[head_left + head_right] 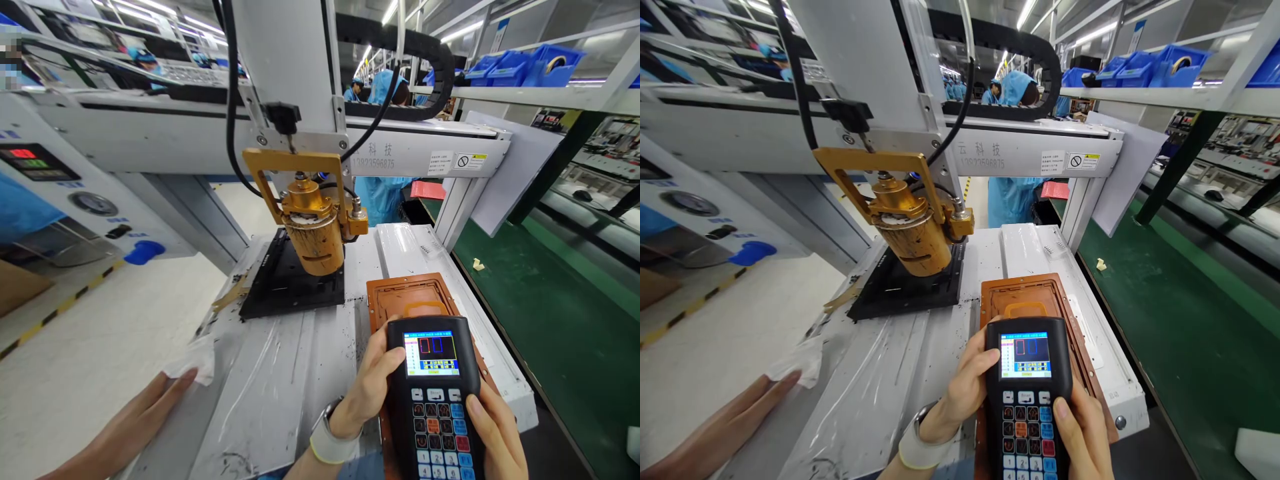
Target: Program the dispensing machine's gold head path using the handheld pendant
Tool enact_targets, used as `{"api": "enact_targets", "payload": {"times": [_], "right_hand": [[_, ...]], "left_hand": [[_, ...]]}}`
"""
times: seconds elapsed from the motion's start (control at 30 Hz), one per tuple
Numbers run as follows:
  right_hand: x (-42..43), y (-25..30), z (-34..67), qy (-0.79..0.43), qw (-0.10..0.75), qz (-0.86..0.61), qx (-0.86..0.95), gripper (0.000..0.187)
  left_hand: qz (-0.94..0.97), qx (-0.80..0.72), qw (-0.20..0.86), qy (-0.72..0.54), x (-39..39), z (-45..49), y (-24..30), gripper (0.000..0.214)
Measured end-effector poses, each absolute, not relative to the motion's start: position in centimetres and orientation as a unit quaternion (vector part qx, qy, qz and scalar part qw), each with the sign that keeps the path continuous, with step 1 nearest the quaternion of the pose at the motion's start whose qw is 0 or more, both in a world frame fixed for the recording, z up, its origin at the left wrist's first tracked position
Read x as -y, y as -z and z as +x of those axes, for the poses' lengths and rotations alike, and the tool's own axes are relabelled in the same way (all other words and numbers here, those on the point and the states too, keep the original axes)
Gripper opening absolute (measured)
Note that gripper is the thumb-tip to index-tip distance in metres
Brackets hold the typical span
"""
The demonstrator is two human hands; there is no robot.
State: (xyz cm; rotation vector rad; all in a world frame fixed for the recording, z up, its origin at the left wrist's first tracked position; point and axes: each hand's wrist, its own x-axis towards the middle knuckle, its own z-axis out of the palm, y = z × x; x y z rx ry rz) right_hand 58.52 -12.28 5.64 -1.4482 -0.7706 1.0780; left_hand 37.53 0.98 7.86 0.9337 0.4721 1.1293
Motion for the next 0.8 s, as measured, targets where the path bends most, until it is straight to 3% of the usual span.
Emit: {"api": "enact_targets", "payload": {"times": [0.57,0.8], "right_hand": [[12.2,-5.3,57.5,-0.419,0.520,-0.677,0.308,0.047],[12.4,-5.1,57.2,-0.281,0.508,-0.675,0.454,0.060]], "left_hand": [[0.414,-0.209,0.720,-0.516,-0.7,37.4,-8.0,0.029],[0.420,-0.213,0.714,-0.518,-0.9,37.3,-7.6,0.036]]}}
